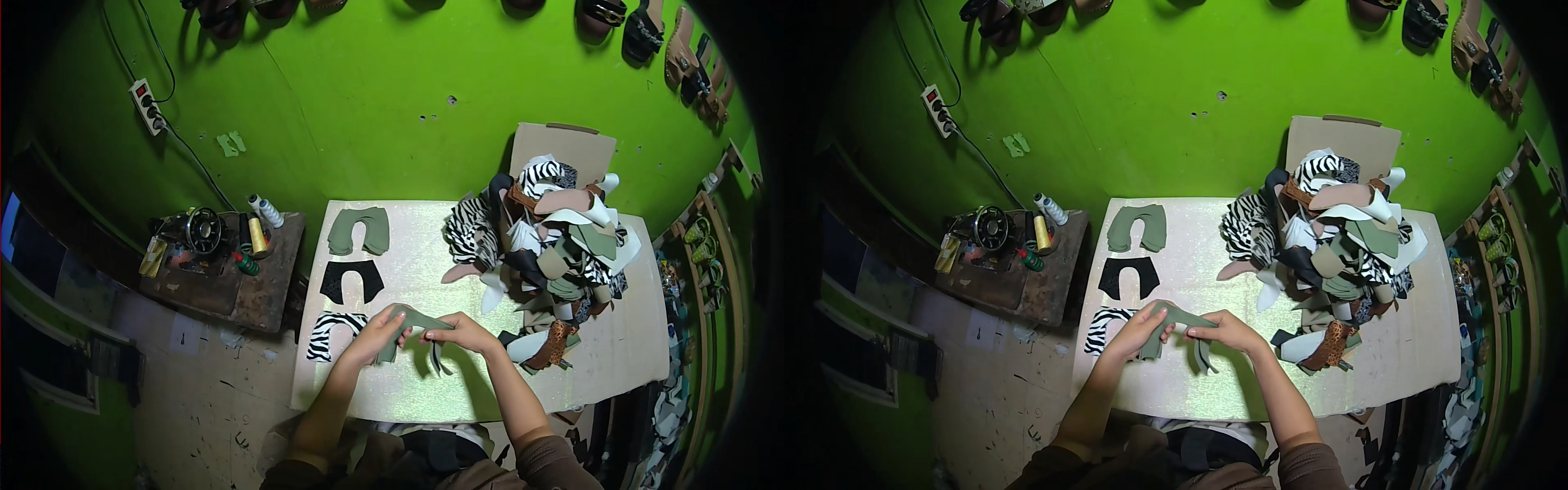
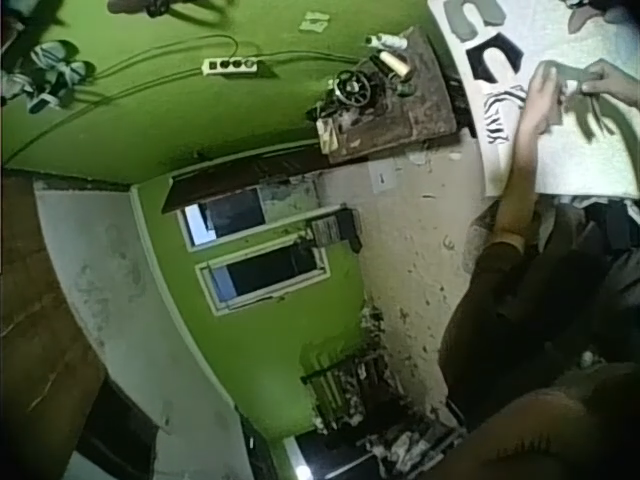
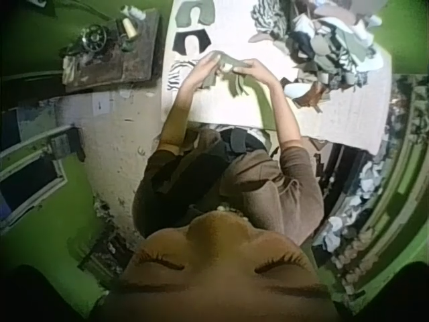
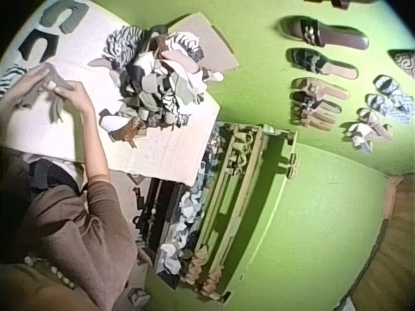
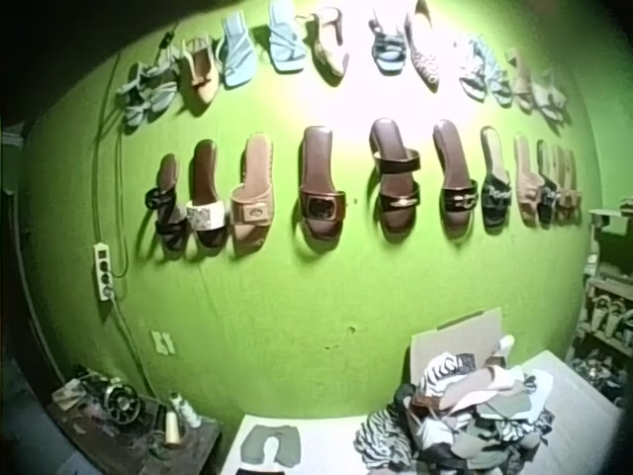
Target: Organize and sort various patterned and solid-colored shoe component pieces on a work surface.
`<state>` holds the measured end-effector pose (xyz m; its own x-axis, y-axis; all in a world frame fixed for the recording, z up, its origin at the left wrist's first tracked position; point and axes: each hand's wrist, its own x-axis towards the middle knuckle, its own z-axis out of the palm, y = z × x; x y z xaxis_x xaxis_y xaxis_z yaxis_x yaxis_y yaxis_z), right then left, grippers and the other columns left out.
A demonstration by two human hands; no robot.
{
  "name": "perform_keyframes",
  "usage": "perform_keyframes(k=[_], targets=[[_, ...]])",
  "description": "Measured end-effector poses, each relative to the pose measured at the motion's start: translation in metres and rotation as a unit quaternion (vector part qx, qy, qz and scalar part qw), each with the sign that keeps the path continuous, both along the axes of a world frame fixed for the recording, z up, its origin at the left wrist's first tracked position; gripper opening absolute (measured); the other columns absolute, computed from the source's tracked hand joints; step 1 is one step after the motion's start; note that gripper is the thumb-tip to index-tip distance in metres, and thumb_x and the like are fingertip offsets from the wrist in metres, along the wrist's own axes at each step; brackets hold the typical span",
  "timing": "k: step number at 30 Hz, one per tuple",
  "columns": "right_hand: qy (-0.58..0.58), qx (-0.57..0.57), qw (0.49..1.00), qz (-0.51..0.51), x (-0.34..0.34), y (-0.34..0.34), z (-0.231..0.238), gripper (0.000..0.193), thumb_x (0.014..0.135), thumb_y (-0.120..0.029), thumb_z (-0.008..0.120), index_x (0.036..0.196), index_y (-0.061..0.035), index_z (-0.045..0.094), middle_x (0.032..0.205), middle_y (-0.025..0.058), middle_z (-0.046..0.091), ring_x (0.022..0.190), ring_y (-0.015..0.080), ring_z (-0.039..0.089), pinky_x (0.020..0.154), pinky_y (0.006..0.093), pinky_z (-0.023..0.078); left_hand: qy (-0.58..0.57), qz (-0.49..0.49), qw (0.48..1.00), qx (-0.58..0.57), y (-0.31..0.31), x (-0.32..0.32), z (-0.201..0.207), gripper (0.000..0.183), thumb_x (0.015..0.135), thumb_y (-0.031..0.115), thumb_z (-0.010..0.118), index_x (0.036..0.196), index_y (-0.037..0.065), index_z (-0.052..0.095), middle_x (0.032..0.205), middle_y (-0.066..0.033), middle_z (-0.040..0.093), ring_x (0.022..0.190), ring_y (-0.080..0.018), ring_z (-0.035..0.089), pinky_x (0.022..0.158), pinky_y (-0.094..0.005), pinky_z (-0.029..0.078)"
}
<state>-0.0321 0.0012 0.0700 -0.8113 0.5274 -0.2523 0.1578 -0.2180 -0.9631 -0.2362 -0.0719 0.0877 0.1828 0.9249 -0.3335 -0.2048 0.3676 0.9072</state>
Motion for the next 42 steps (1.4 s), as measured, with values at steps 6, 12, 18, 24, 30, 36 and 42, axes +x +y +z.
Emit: perform_keyframes(k=[6,12,18,24,30,36,42], targets=[[0.145,-0.248,0.952,-0.107,-0.043,-0.001,-0.042,0.03,0.087,-0.014,0.059,0.113,-0.0011,0.053,0.098,0.008,0.063,0.085,0.0158,0.062,0.076,0.0303,0.051,-0.187,0.125,0.973,-0.051,0.004,-0.059,-0.024,0.017,0.095,0.014,0.044,0.11,0.006,0.047,0.086,-0.0048,0.053,0.071,-0.0117,0.051,0.066,-0.0248,0.046],[0.178,-0.349,0.886,-0.249,-0.099,0.012,-0.078,0.033,0.09,-0.013,0.052,0.121,-0.002,0.047,0.108,0.0112,0.059,0.094,0.0181,0.06,0.078,0.0302,0.051,-0.258,0.127,0.95,-0.118,0.009,-0.108,-0.065,0.031,0.093,0.009,0.043,0.123,-0.001,0.043,0.113,-0.0119,0.057,0.097,-0.0184,0.057,0.086,-0.0323,0.048],[0.174,-0.396,0.868,-0.243,-0.129,0.044,-0.077,0.036,0.09,-0.006,0.041,0.125,-0.0023,0.042,0.111,0.0135,0.057,0.099,0.0207,0.059,0.084,0.0336,0.051,-0.212,0.156,0.953,-0.151,0.043,-0.145,-0.083,0.032,0.094,0.011,0.042,0.121,-0.004,0.045,0.116,-0.0139,0.057,0.101,-0.0205,0.058,0.086,-0.0321,0.047],[0.191,-0.364,0.873,-0.262,-0.164,0.106,-0.061,0.044,0.086,-0.004,0.046,0.129,-0.0022,0.038,0.117,0.0138,0.053,0.101,0.0225,0.058,0.085,0.0328,0.052,-0.169,0.176,0.967,-0.074,0.119,-0.175,-0.079,0.032,0.095,0.012,0.039,0.122,-0.004,0.045,0.115,-0.0146,0.057,0.104,-0.0215,0.056,0.089,-0.0321,0.045],[0.166,-0.259,0.884,-0.352,-0.204,0.16,-0.059,0.044,0.086,-0.001,0.044,0.13,-0.0017,0.04,0.12,0.0126,0.052,0.104,0.0214,0.054,0.089,0.0328,0.046,-0.048,0.241,0.969,-0.007,0.179,-0.184,-0.068,0.042,0.094,0.012,0.042,0.132,-0.002,0.034,0.127,-0.0157,0.048,0.115,-0.0222,0.048,0.096,-0.0331,0.039],[-0.057,-0.035,0.895,-0.441,-0.219,0.171,-0.108,0.048,0.08,0.004,0.044,0.128,0.0021,0.043,0.125,0.0153,0.05,0.111,0.0229,0.05,0.097,0.0322,0.037,0.343,0.25,0.902,0.08,0.185,-0.184,-0.088,0.058,0.087,0.015,0.051,0.138,0.002,0.025,0.139,-0.023,0.027,0.13,-0.0368,0.028,0.105,-0.0391,0.028],[-0.124,0.271,0.846,-0.442,-0.211,0.103,-0.088,0.037,0.08,0.002,0.044,0.117,0.0023,0.051,0.112,0.0182,0.055,0.106,0.0335,0.052,0.096,0.0367,0.037,0.493,0.238,0.808,0.218,0.13,-0.148,-0.099,0.064,0.085,0.011,0.052,0.139,-0.001,0.019,0.144,-0.0272,0.013,0.131,-0.043,0.021,0.105,-0.0422,0.027]])
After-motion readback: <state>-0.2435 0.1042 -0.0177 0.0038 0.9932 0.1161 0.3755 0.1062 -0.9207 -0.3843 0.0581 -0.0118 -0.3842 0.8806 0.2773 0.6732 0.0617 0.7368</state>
